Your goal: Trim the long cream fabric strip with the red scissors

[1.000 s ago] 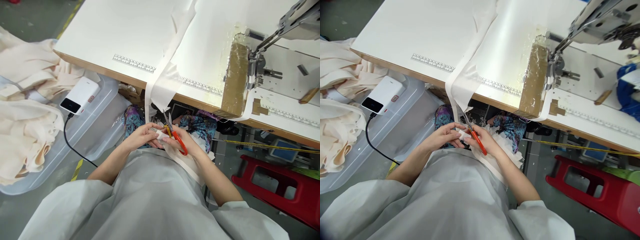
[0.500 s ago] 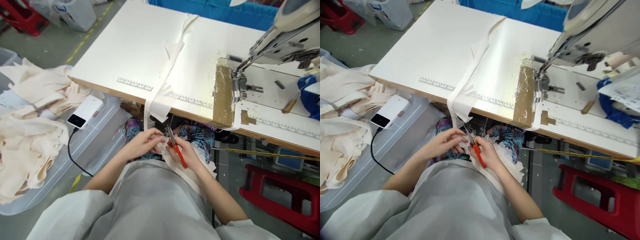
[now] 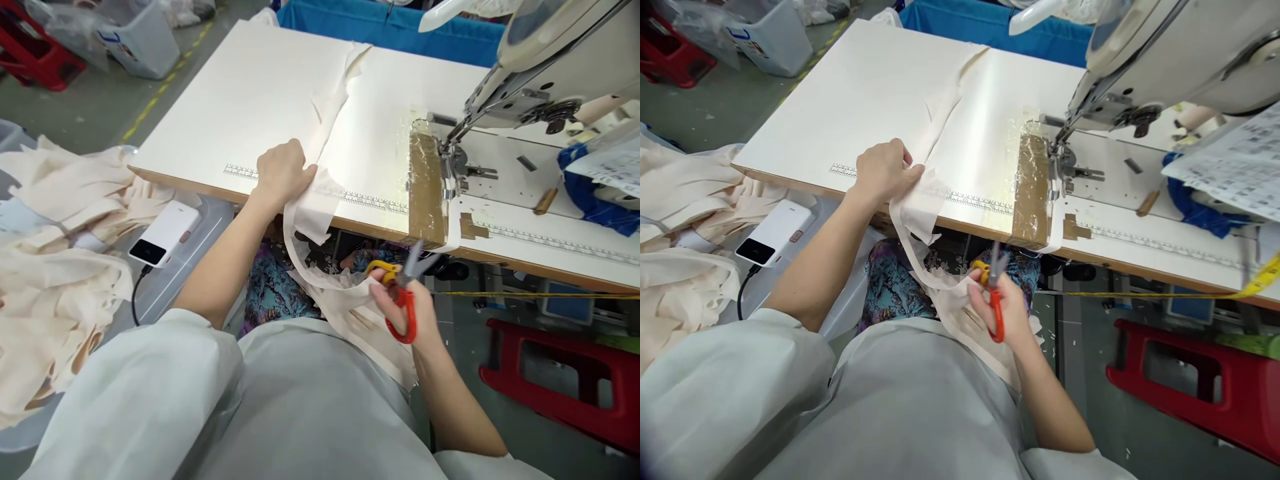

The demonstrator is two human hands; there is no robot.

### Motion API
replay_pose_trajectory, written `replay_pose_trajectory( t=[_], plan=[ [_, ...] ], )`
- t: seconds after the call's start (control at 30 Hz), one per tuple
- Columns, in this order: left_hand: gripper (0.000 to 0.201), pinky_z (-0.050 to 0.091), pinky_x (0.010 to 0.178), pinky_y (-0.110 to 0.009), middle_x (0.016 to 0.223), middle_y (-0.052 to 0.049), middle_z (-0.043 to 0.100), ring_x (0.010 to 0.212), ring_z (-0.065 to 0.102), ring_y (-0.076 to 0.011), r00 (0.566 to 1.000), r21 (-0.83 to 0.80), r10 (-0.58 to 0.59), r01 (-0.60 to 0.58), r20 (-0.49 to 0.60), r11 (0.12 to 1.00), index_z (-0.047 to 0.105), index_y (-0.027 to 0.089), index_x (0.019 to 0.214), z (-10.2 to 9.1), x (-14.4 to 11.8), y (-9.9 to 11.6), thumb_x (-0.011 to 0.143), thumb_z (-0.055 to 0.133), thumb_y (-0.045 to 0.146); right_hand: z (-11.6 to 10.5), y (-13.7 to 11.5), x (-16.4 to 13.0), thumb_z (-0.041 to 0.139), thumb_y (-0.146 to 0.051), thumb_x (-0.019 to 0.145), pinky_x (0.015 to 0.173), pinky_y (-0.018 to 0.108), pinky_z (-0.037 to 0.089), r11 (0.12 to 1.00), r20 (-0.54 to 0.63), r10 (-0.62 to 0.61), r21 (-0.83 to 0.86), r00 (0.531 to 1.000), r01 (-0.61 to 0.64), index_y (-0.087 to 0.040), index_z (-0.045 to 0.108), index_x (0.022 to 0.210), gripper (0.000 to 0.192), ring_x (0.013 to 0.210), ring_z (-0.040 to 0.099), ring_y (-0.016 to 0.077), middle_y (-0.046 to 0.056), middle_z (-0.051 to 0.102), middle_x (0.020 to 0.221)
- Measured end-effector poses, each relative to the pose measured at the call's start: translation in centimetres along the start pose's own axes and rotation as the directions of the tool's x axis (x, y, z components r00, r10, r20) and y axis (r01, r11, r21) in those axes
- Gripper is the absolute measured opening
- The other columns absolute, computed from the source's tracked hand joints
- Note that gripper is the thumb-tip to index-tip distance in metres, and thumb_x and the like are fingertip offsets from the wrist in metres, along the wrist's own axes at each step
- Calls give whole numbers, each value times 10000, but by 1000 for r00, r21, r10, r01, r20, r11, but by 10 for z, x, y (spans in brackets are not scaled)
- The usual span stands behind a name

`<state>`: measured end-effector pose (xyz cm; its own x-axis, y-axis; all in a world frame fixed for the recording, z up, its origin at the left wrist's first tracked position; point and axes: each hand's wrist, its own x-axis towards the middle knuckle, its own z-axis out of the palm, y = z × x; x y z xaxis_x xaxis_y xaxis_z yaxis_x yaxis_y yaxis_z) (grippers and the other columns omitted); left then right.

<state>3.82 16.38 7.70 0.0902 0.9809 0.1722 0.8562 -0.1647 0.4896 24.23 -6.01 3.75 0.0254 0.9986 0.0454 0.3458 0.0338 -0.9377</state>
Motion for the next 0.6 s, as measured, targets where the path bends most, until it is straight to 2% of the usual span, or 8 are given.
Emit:
replay_pose_trajectory(
  t=[0.1, 0.17, 0.23, 0.3, 0.37, 0.47, 0.53, 0.6],
  plan=[
    [109, 452, 751, -372, 739, -64, 608, 857, 600, -267, 999, -149, 35, -39, -31, 988, 570, 193, 716, -4, -6, -4, 747, 672, 219, -38, -5, -13, 658, -422, 828, 649, 311, 500, 994, -96, 31, 111, 995, -20, -227, 631, 863, 200, 725, 599, 179, 34, 625, 834],
    [147, 443, 640, -298, 662, -22, 567, 708, 579, -186, 998, -366, 57, -60, -19, 929, 540, 192, 680, -15, -19, -8, 751, 668, 205, -72, -10, -29, 693, -471, 788, 611, 325, 504, 978, -124, 75, 205, 990, -48, -258, 629, 786, 222, 675, 590, 180, 23, 591, 767],
    [179, 372, 487, -226, 572, 26, 498, 512, 482, -104, 995, -636, 71, -8, 75, 771, 517, 195, 682, -30, -38, -14, 771, 670, 227, -110, -13, -56, 722, -484, 746, 529, 333, 482, 960, -132, 177, 241, 975, -142, -286, 618, 716, 225, 565, 540, 170, 16, 527, 665],
    [215, 241, 363, -180, 478, 75, 413, 354, 322, -50, 965, -832, 122, 131, 231, 539, 507, 203, 707, -41, -63, -23, 793, 680, 297, -146, -11, -94, 737, -540, 697, 516, 374, 479, 927, -178, 357, 190, 917, -324, -310, 601, 675, 268, 536, 519, 196, 33, 496, 606],
    [270, 142, 299, -154, 396, 108, 371, 267, 220, -29, 906, -890, 201, 286, 372, 355, 507, 207, 731, -45, -92, -34, 794, 703, 381, -174, -3, -135, 713, -635, 640, 536, 422, 487, 842, -268, 536, 107, 800, -528, -305, 552, 620, 368, 566, 556, 246, 75, 522, 607],
    [354, 222, 266, -135, 350, 88, 469, 225, 341, -62, 785, -808, 220, 516, 579, 284, 494, 200, 757, -30, -135, -48, 767, 742, 453, -192, 13, -181, 666, -692, 592, 691, 491, 526, 651, -402, 662, -109, 632, -751, -299, 560, 620, 408, 713, 634, 338, 128, 618, 685],
    [404, 379, 314, -160, 414, 34, 584, 301, 514, -119, 689, -702, 169, 644, 705, 303, 498, 191, 795, -12, -161, -51, 737, 763, 491, -184, 20, -188, 669, -661, 583, 780, 495, 541, 560, -369, 704, -236, 606, -794, -289, 605, 695, 394, 815, 668, 368, 126, 687, 777],
    [435, 480, 398, -192, 506, -11, 659, 410, 621, -154, 621, -624, 128, 710, 773, 326, 529, 173, 846, 6, -183, -51, 733, 751, 531, -162, 22, -175, 670, -647, 563, 752, 480, 556, 512, -285, 730, -374, 621, -773, -267, 588, 731, 423, 823, 687, 368, 114, 715, 812]
  ],
)
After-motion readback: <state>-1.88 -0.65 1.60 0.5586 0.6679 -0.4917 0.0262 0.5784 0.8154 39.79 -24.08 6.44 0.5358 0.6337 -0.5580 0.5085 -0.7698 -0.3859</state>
